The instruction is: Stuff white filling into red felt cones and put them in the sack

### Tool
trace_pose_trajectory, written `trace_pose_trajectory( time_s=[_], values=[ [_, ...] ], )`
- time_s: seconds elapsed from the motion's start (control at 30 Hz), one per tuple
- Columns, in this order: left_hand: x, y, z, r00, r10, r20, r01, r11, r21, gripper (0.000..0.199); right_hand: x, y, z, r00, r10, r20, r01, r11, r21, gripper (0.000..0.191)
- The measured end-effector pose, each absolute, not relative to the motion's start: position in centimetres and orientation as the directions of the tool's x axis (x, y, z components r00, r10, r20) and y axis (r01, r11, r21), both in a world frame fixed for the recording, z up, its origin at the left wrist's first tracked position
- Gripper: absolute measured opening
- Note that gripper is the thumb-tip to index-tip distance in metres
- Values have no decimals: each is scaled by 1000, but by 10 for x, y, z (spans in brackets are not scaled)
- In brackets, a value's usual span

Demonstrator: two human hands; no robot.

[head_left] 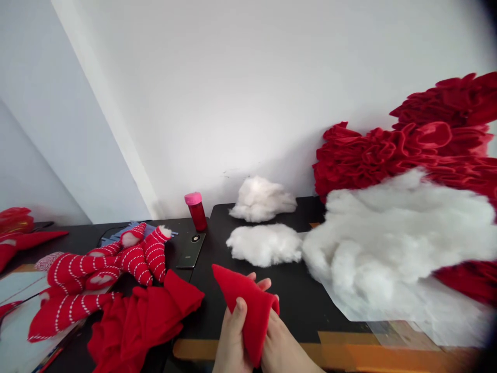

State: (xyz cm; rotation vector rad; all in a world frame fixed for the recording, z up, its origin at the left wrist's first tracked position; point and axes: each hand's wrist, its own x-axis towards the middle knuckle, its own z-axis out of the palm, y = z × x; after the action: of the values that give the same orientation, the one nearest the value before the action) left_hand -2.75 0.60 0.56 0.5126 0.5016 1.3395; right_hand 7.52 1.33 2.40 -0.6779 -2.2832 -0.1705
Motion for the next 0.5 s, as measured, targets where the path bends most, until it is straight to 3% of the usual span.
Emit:
trace_pose_trajectory(
  time_s=[0.17, 0.33, 0.5],
  values=[
    [-25, 1, 7, 232, 972, -22, -814, 207, 543, 43, 76, 11, 35, -636, 411, 653, 440, 888, -130, 45],
    [-30, -3, 8, 307, 952, -23, -736, 252, 628, 48, 82, 10, 23, -750, 370, 548, 440, 898, -5, 45],
    [-28, 4, 10, 226, 969, -97, -781, 240, 577, 57, 97, 14, -5, -600, 393, 697, 484, 872, -75, 56]
  ],
)
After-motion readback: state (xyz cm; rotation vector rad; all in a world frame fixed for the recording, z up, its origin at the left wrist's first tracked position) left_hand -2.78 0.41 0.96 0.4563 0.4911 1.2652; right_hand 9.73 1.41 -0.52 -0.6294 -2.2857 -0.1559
